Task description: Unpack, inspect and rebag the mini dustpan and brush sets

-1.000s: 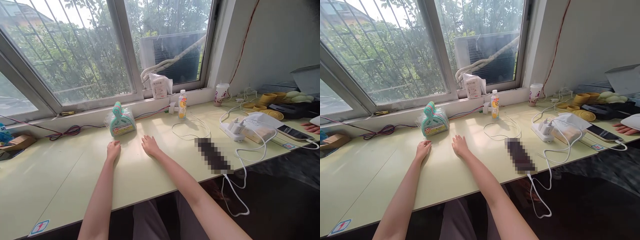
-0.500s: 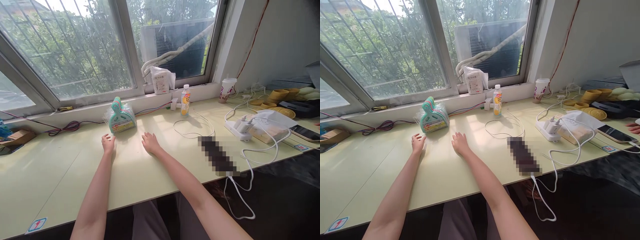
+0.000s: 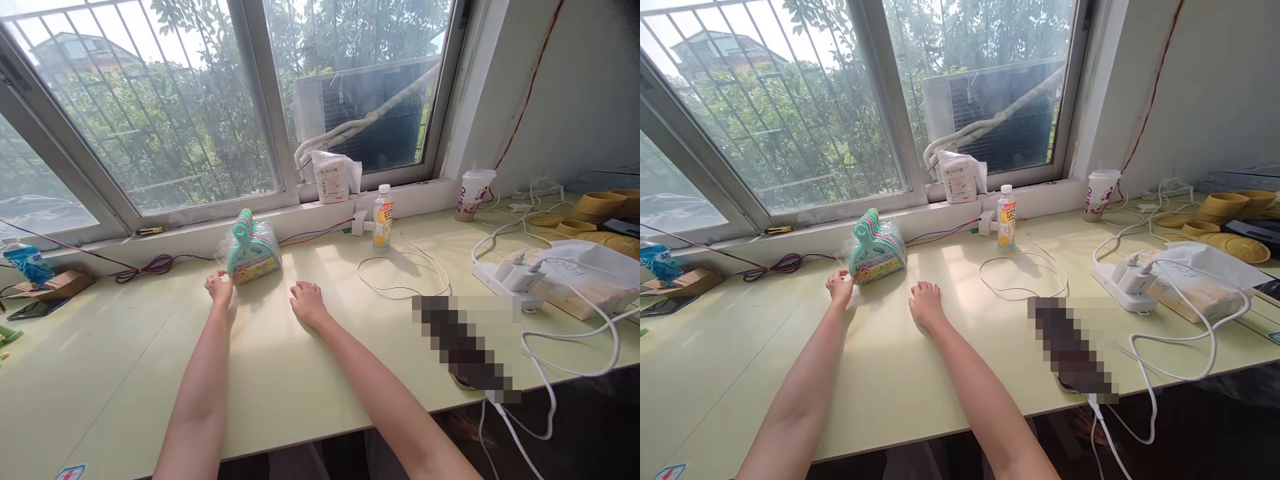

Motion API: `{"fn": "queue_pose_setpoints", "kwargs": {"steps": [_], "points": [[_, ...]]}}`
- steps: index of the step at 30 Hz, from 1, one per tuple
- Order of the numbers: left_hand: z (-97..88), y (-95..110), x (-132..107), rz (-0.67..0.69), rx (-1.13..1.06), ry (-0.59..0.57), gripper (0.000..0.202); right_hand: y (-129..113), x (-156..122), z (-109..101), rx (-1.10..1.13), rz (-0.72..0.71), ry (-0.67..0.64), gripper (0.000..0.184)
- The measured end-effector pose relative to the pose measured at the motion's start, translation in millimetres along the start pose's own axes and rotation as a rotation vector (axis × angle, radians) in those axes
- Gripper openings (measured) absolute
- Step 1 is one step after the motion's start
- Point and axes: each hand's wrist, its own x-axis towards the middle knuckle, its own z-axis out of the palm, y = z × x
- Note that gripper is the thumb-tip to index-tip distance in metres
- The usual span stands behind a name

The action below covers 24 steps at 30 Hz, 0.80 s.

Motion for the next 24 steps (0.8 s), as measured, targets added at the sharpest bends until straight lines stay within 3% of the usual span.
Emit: {"fn": "queue_pose_setpoints", "kwargs": {"steps": [6, 9, 12, 16, 18, 21, 24], "points": [[-10.7, 14, -10, 0.09, -0.079, -0.119, 0.033, 0, -1, -1, -0.015, -0.012, 0.0, 0.033], [-17.4, 28, -25, 0.245, -0.121, -0.223, 0.039, -2, -2, -3, -0.013, -0.016, -0.002, 0.034], [-23.1, 46, -47, 0.317, -0.08, -0.211, 0.031, -5, -3, -8, 0.017, -0.035, 0.079, 0.039], [-22.9, 71, -83, 0.205, -0.314, -0.24, 0.028, -11, -3, -16, 0.036, -0.179, 0.331, 0.03], [-18.6, 83, -102, 0.13, -0.498, -0.25, 0.027, -12, -3, -17, 0.018, -0.226, 0.355, 0.025], [-11.0, 98, -124, -0.019, -0.77, -0.231, 0.03, -9, -2, -16, 0.076, -0.167, 0.32, 0.03], [-7.8, 103, -136, -0.141, -1.001, -0.284, 0.041, -3, 1, -15, 0.37, -0.023, 0.349, 0.035]]}}
